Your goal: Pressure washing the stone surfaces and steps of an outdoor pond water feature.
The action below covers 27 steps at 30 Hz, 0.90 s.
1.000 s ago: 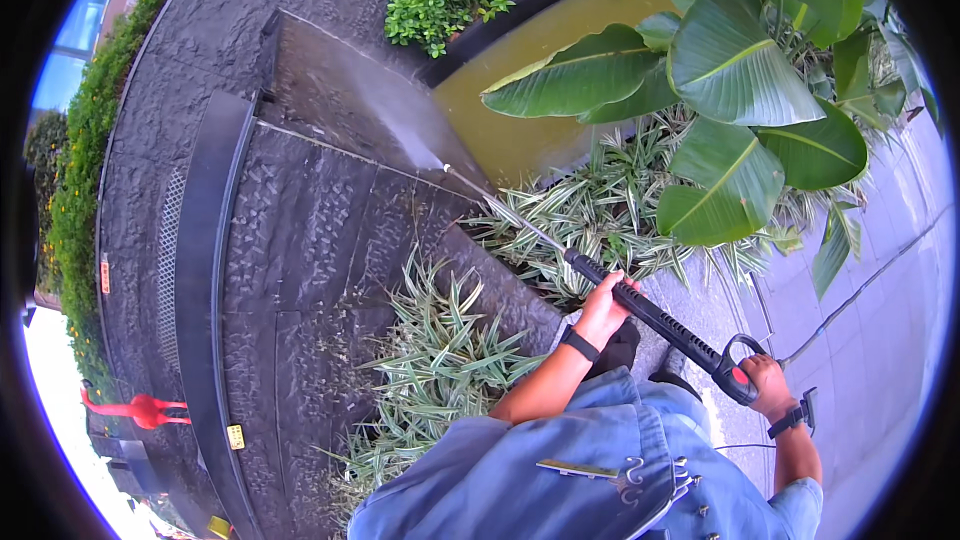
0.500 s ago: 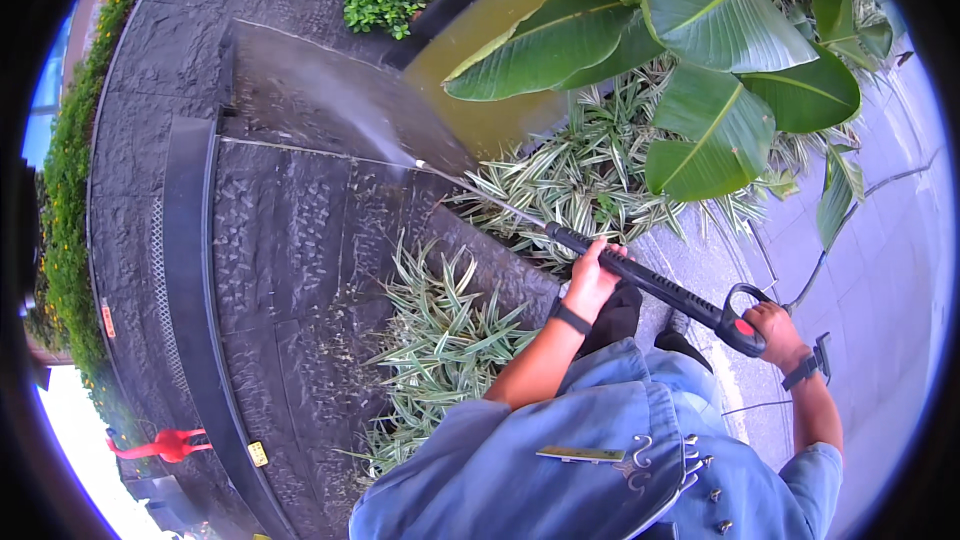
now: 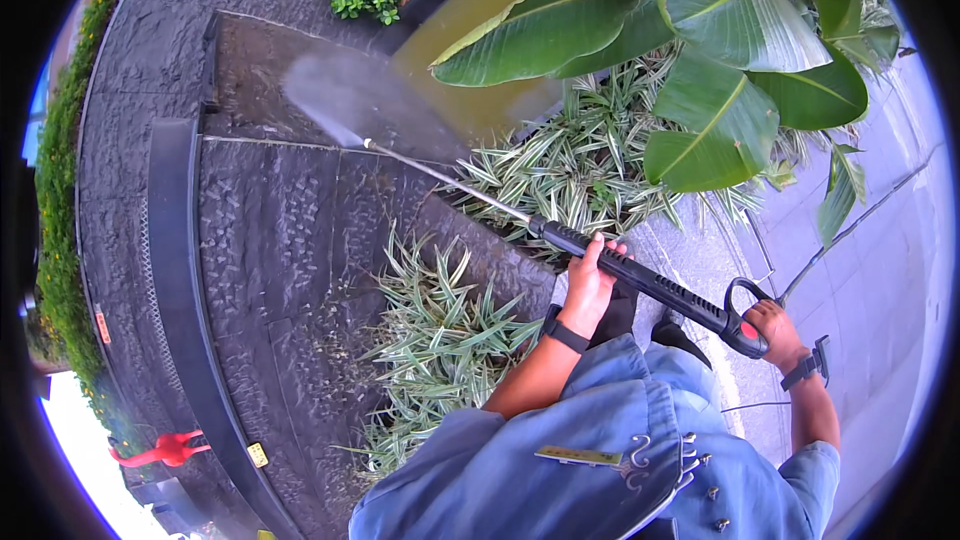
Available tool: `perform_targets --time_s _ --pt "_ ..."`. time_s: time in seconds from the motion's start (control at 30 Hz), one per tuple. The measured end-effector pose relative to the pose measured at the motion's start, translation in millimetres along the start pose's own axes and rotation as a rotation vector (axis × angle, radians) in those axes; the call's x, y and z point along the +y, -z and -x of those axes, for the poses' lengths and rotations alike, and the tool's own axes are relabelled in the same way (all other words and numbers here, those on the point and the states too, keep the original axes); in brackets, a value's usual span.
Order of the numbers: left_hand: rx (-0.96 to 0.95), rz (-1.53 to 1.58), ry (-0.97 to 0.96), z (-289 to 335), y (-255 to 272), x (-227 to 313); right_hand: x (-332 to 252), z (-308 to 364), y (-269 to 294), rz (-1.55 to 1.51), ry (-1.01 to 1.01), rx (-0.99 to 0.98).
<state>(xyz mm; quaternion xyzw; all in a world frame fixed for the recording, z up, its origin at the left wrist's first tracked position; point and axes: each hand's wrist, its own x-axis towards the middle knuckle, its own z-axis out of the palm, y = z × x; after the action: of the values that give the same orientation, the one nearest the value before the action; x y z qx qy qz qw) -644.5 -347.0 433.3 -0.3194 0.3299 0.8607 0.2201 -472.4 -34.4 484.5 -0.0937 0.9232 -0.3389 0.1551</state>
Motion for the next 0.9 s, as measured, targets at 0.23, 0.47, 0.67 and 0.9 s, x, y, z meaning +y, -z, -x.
perform_targets --time_s 0.23,0.47,0.67,0.9 --pt "0.148 0.108 0.204 -92 52 -6 -14 -42 2 0.118 -0.093 -0.050" --pt "0.136 0.127 0.293 -97 36 -30 -23 -35 28 0.144 -0.161 -0.035" --pt "-0.093 0.048 0.372 -95 55 -13 -1 -25 9 0.056 -0.201 -0.159" --pt "0.040 -0.001 0.382 -98 41 -12 10 -1 1 0.013 -0.148 -0.008"
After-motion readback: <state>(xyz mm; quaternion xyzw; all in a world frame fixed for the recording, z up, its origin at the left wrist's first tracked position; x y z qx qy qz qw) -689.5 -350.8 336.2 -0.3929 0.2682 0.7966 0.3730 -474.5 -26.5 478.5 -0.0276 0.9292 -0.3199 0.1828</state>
